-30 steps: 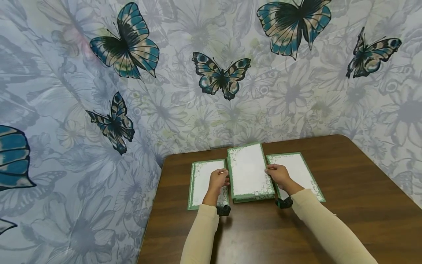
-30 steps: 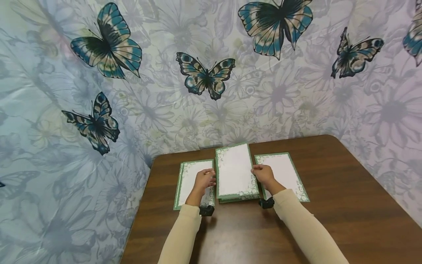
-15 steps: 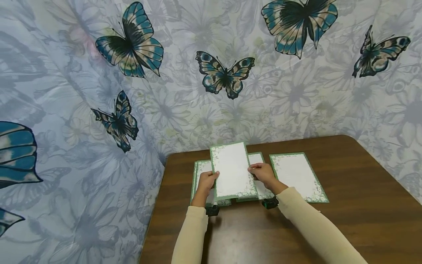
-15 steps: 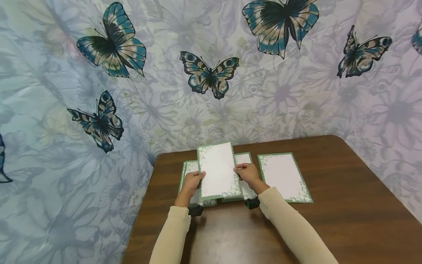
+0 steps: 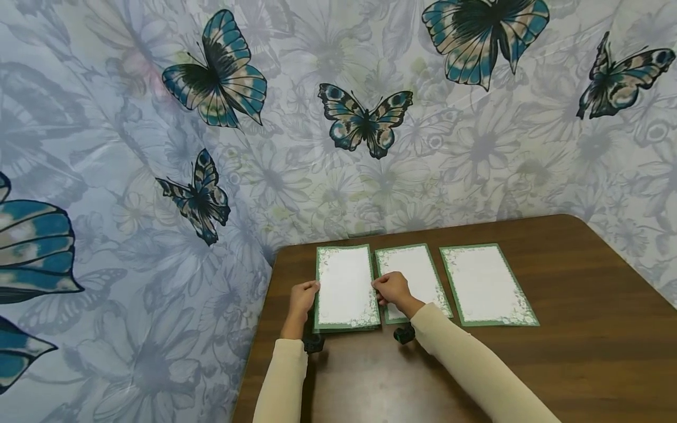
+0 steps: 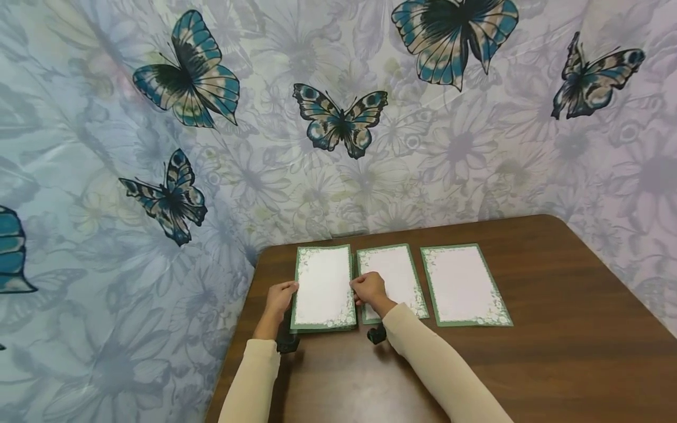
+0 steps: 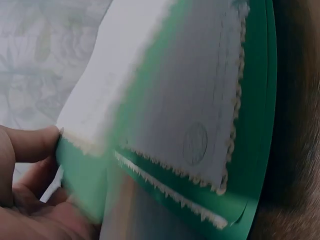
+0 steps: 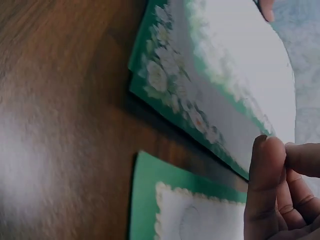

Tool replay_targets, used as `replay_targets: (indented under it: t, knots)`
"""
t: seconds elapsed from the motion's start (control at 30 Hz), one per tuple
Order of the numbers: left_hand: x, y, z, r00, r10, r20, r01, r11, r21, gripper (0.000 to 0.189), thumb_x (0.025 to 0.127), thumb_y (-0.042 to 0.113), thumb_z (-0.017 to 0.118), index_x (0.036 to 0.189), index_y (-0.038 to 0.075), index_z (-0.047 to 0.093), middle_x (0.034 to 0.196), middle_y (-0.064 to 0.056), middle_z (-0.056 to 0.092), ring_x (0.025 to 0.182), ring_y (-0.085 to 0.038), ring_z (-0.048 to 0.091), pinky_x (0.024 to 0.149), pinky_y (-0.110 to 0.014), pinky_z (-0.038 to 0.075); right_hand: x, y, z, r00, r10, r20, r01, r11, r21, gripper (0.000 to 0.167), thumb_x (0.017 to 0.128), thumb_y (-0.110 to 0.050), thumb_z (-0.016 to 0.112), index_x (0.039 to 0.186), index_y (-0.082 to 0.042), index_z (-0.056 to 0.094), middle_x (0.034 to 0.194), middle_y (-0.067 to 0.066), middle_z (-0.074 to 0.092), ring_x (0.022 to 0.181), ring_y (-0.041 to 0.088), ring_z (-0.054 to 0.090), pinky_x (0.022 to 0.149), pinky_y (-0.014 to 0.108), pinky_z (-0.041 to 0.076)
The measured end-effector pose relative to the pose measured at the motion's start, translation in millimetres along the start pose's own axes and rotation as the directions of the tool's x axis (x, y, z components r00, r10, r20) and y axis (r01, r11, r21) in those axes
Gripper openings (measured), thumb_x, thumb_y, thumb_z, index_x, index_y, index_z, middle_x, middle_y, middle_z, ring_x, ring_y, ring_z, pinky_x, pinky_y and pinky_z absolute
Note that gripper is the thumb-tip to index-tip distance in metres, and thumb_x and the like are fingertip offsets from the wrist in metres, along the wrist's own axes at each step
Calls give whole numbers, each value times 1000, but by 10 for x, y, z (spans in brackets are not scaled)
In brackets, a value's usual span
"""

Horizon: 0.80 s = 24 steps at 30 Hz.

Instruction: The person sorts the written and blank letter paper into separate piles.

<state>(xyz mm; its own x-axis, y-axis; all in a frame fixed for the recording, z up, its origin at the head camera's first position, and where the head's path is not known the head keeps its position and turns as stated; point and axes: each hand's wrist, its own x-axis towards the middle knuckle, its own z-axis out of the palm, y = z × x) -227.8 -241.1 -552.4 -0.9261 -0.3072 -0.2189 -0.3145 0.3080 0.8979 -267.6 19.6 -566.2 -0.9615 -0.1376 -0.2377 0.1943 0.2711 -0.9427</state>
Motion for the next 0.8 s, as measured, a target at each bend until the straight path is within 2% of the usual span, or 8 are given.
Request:
replay_targets:
  t: [0.17,0.3,0.43,0.53,0.67,0.8]
  knots:
    - [56,-24,12,997,38,-66,-35,998,44,31,96,26,65,117,4,73,124,-19,67,120,-39,58,99,-53,48,18,39,78,1000,-8,1,8,998,-70,16,93,-16,67,94,-2,73,70,11,68,50,13,60,45,28,53]
    - [119,-86,68,987,83,-140,-74,995,71,23,91,23,72,102,3,77,101,-13,73,97,-30,66,80,-39,54,32,68,97,1000,-16,-17,13,989,-146,16,93,-18,68,91,-4,73,65,8,67,47,14,60,42,25,48]
    - [149,-165,97,978,77,-195,-62,995,83,18,88,18,75,95,2,78,87,-10,72,81,-22,64,65,-29,49,29,86,120,999,-30,-16,26,981,-195,18,93,-20,67,87,-5,75,60,8,67,46,15,60,40,23,45]
    - [161,-214,110,976,61,-207,-41,994,99,17,88,17,75,93,1,78,86,-11,73,80,-22,64,64,-29,50,25,98,137,999,-38,-14,33,973,-229,19,93,-20,67,83,-6,75,58,6,66,46,16,60,39,23,42]
    - [175,-250,121,976,68,-209,-37,989,145,18,87,19,76,91,1,78,90,-14,74,83,-26,67,70,-37,55,38,119,155,999,-47,-17,40,957,-286,25,93,-20,67,73,-6,73,55,5,63,44,16,58,37,23,39]
    - [187,-245,120,975,66,-210,-25,982,190,18,87,21,77,90,3,78,93,-14,75,85,-27,68,72,-40,56,79,130,169,998,-52,-24,40,935,-351,27,93,-22,67,70,-8,72,55,4,63,44,15,58,40,25,42]
